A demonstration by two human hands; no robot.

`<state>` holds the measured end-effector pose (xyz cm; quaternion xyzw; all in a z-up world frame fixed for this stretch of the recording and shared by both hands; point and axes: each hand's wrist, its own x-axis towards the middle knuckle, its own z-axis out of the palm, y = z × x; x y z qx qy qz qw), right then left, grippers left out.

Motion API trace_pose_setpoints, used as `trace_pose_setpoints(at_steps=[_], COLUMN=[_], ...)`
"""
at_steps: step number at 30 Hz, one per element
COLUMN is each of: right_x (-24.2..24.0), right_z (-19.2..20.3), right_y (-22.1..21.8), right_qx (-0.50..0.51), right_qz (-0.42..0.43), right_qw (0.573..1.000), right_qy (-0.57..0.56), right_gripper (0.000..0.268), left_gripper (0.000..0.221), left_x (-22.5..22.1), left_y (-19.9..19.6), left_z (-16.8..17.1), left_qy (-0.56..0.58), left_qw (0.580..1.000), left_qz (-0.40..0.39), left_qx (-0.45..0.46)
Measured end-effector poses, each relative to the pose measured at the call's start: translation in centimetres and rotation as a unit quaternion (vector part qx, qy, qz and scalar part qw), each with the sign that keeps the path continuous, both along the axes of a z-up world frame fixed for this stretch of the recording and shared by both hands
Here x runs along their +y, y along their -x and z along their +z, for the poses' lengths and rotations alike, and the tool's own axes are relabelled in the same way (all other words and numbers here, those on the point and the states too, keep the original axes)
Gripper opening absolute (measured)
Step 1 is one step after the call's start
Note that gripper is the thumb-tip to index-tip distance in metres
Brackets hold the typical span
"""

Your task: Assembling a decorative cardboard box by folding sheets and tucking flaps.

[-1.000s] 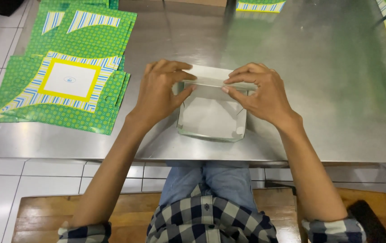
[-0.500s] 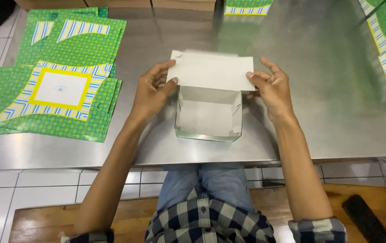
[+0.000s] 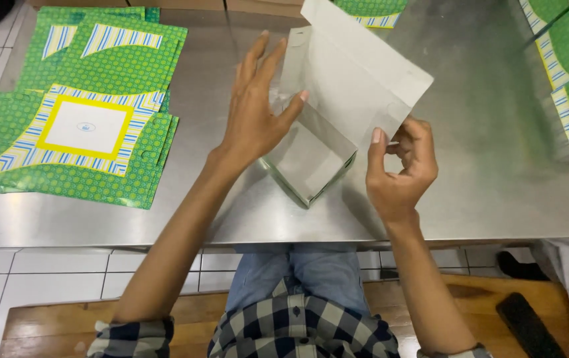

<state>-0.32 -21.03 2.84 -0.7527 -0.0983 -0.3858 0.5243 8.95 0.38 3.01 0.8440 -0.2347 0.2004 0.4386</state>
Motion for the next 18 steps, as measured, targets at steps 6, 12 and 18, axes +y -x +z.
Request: trace_pose_setpoints(at_steps=[6, 12, 18], right_x=[1.0, 0.8, 0.9], right_z=[-1.2, -1.9, -2.1], right_y=[1.7, 2.5, 2.7], right_qx=[-0.162, -0.139, -0.151], right_qz=[-0.002, -0.006, 0.003], right_qw=[0.975, 0.98, 0.976], right_qy=[0.152, 0.143, 0.157], right_gripper=[0.028, 0.034, 0.034], left_gripper=[0.032, 0.052, 0.026], left_x=[-2.4, -1.8, -1.8], left_y=[8.6, 11.7, 13.2], left_z=[6.6, 6.6, 5.3], left_qy=[0.116, 0.231, 0.252], left_qw=[0.984, 0.968, 0.94], left_qz=[0.053, 0.028, -0.11], left_qx=[-0.123, 0.093, 0.202])
